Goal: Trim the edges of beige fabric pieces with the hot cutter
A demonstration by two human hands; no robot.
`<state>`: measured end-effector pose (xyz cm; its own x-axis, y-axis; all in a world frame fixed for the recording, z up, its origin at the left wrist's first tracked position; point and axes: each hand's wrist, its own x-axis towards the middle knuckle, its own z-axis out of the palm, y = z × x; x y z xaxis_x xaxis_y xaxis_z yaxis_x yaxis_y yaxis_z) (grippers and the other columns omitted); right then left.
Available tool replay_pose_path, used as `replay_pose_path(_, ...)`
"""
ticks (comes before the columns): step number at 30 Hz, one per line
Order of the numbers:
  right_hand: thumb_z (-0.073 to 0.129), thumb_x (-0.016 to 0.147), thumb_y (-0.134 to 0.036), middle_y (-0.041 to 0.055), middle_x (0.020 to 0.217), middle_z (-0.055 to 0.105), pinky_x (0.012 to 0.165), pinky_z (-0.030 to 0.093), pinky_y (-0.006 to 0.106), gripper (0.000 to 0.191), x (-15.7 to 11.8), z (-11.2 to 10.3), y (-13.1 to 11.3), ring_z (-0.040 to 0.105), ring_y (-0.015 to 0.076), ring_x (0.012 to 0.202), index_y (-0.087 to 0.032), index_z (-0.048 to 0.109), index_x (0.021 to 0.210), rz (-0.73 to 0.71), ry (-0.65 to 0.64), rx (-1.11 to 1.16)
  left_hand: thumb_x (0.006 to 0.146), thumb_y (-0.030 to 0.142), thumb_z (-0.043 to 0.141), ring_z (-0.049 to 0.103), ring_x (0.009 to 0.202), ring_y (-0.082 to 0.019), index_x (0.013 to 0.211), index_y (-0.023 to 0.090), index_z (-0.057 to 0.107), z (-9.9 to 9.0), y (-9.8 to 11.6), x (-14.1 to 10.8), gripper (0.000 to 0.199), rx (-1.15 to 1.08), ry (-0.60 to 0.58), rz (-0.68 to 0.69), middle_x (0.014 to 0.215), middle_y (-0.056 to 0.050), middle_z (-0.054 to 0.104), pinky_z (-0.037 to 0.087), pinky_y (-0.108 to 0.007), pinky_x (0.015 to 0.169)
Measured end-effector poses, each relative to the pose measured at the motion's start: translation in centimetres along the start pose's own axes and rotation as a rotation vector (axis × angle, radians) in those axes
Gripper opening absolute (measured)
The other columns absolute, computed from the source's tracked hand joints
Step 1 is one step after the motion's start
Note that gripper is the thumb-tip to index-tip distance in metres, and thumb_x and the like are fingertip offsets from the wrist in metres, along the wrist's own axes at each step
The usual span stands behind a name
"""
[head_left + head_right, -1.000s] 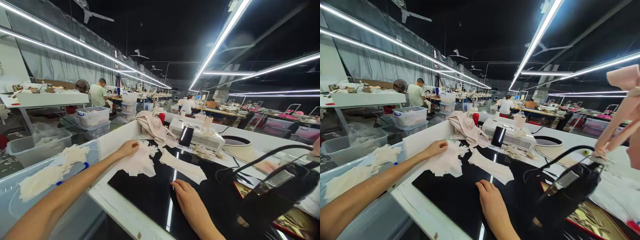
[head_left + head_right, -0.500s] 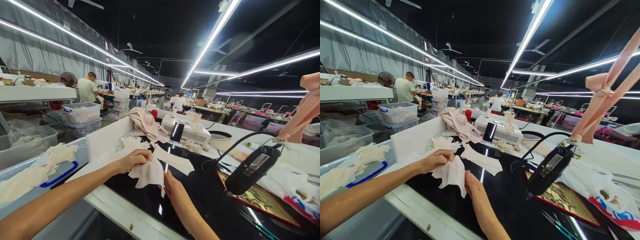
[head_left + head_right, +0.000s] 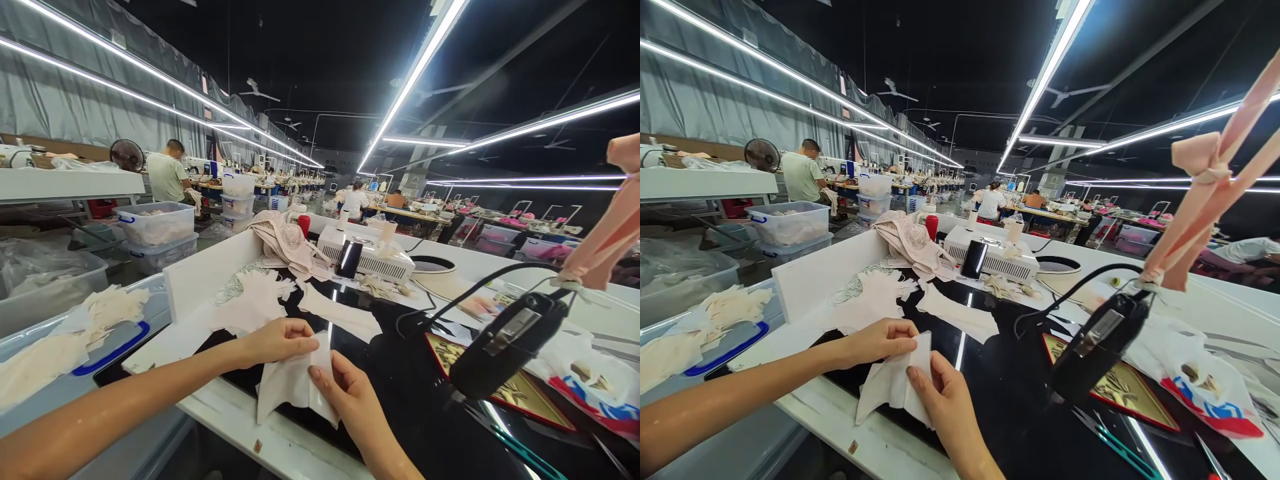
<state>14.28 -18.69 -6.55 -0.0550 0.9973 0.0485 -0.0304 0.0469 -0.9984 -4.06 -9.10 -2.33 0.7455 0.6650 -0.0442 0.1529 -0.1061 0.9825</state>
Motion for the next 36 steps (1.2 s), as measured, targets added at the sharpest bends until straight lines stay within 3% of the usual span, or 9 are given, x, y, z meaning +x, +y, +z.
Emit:
replay_pose_path(5,0.086,0.066,-0.077,-0.007,0.065,0.049,0.04,0.023,0.021,0.068,-0.7,0.1,0.5,0.031,0.0056,0.047,-0.019,0.067,0.096,0.179,-0.081,0.02,0.077,0.072,0.079,0.038,0.062,-0.01,0.083,0.017,0.063,1.0,0.5,-0.1,0.057,0.005,0.055,0.02,0.068,0.005,0.05,0.026,-0.024,0.055)
replay_pose_path(8,0.092,0.06,-0.072,-0.0089,0.059,0.043,0.04,0.023,0.021,0.066,-1.0,0.1,0.4,0.029,0.0044,0.046,-0.018,0.065,0.085,0.263,-0.14,0.013,0.078,0.073,0.078,0.038,0.061,-0.01,0.081,0.018,0.063,1.2,0.6,-0.1,0.057,0.006,0.087,0.019,0.068,0.005,0.05,0.026,-0.024,0.055)
replay_pose_path(11,0.089,0.057,-0.079,-0.0104,0.054,0.036,0.042,0.023,0.022,0.069,-1.2,0.2,0.4,0.027,0.0042,0.045,-0.019,0.059,0.074,0.28,-0.13,-0.011,0.079,0.074,0.076,0.038,0.061,-0.011,0.079,0.018,0.062,1.2,0.7,-0.2,0.058,0.019,0.11,0.012,0.067,0.005,0.049,0.025,-0.025,0.055)
replay_pose_path(17,0.087,0.053,-0.085,-0.0106,0.053,0.036,0.045,0.021,0.024,0.074,-1.5,0.4,0.4,0.026,0.0044,0.047,-0.02,0.054,0.072,0.297,-0.146,0.0,0.079,0.077,0.072,0.038,0.065,-0.012,0.074,0.019,0.057,1.4,0.7,-0.5,0.061,0.041,0.15,0.004,0.069,0.004,0.047,0.028,-0.025,0.058)
replay_pose_path(26,0.096,0.059,-0.066,-0.0084,0.056,0.043,0.048,0.02,0.022,0.063,-2.2,0.1,-1.7,0.03,0.0038,0.051,-0.018,0.056,0.069,0.325,-0.211,0.084,0.079,0.077,0.07,0.039,0.065,-0.012,0.076,0.02,0.053,1.7,0.3,-0.2,0.06,0.011,0.175,-0.018,0.07,0.005,0.046,0.029,-0.024,0.058)
replay_pose_path(30,0.086,0.071,-0.072,-0.0039,0.059,0.056,0.045,0.029,0.02,0.06,-2.5,0.0,-2.0,0.039,0.0053,0.049,-0.016,0.068,0.078,0.352,-0.216,0.144,0.079,0.077,0.072,0.041,0.064,-0.012,0.077,0.019,0.054,1.3,0.3,0.3,0.06,-0.001,0.175,-0.025,0.07,0.004,0.048,0.03,-0.024,0.057)
replay_pose_path(36,0.077,0.081,-0.075,0.0132,0.099,0.076,0.048,0.051,0.018,0.065,-2.6,-0.7,-1.8,0.066,0.0133,0.072,-0.012,0.078,0.098,0.441,-0.17,0.359,0.08,0.077,0.072,0.045,0.065,-0.012,0.077,0.018,0.057,0.5,0.2,0.5,0.06,0.016,0.183,-0.013,0.071,0.004,0.051,0.033,-0.023,0.059)
